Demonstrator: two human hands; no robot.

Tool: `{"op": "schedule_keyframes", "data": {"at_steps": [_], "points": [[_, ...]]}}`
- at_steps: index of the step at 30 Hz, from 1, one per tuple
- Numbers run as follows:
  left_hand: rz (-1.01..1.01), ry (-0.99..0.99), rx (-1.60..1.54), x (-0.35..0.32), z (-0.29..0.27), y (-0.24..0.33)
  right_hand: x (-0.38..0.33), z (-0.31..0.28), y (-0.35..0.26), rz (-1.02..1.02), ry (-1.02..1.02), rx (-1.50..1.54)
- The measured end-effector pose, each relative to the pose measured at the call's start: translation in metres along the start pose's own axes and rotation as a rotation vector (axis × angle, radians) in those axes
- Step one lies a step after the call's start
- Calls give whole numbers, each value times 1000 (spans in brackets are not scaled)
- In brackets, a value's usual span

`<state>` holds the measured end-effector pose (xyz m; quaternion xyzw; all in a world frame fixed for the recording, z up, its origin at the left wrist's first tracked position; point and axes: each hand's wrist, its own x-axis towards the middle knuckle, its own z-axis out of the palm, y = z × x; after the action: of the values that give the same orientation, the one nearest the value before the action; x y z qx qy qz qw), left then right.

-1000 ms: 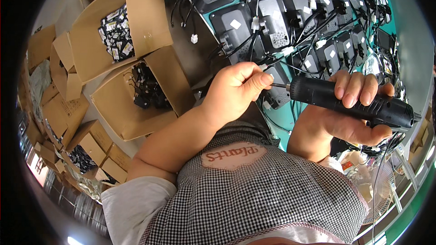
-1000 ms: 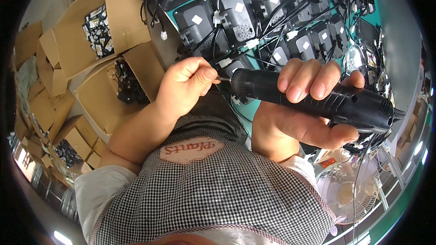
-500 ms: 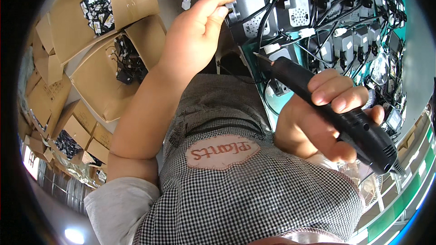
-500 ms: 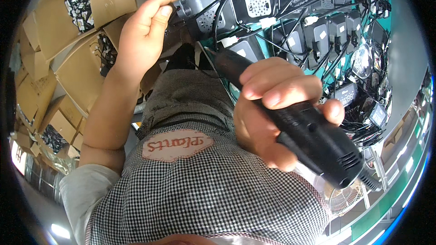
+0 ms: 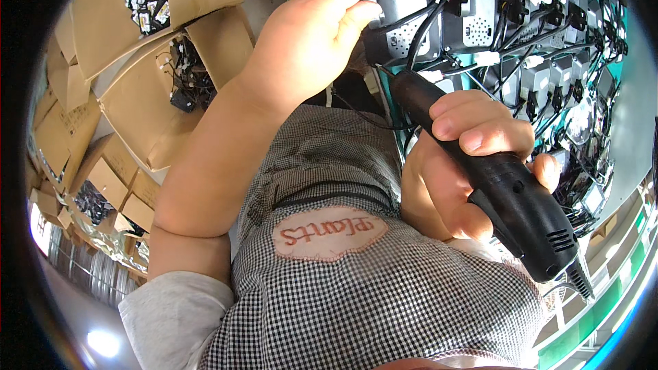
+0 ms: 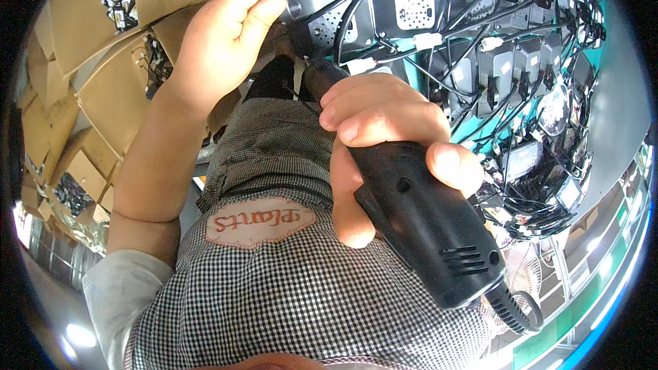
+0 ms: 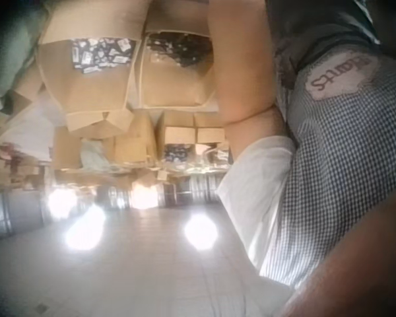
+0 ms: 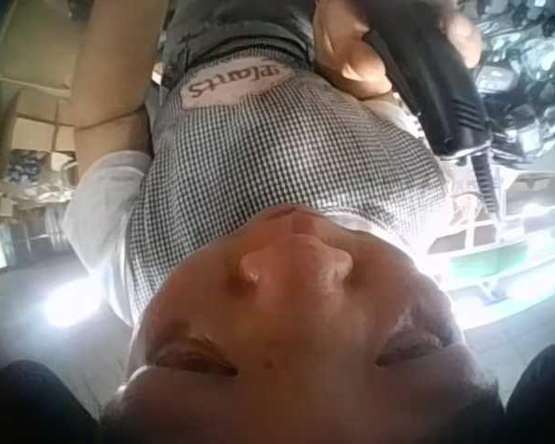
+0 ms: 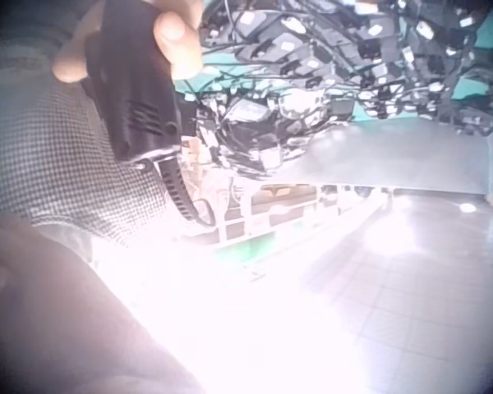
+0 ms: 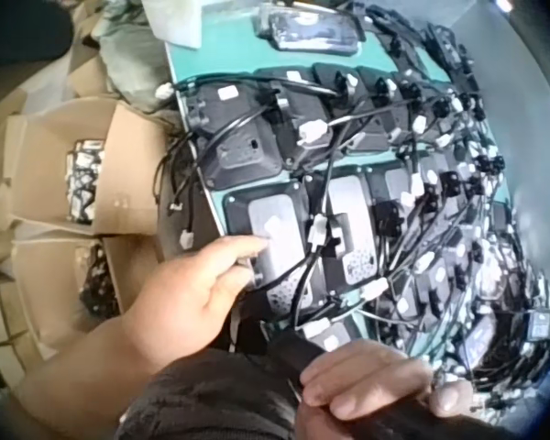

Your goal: The person fastens screws onto black plastic electronic components using an electric screwdriver.

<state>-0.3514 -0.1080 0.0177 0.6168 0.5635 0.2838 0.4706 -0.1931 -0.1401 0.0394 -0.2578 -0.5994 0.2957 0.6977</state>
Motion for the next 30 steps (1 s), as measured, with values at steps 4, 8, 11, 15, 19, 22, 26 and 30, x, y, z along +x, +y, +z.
{"op": "schedule_keyframes", "data": {"at_steps": [4,8,11,15,19,22,26,30], "points": [[30,25,-69,-1,5,-5,-1,4,1,2,-25,-87],[-25,-13,-48,-1,5,-6,-3,15,-3,2,-22,-48],[-5,-7,-85,0,5,-8,-4,13,-2,-17,-180,34],[-52,-57,-104,0,2,-6,2,0,-5,70,-366,90],[-2,-5,-50,2,5,-7,3,-2,-3,93,-417,74],[28,33,-73,1,8,-9,-1,1,-5,104,-325,42],[26,28,-52,2,9,-4,-4,2,-5,150,-69,-4],[24,73,-76,-5,11,-2,5,-7,-1,322,204,39]]}}
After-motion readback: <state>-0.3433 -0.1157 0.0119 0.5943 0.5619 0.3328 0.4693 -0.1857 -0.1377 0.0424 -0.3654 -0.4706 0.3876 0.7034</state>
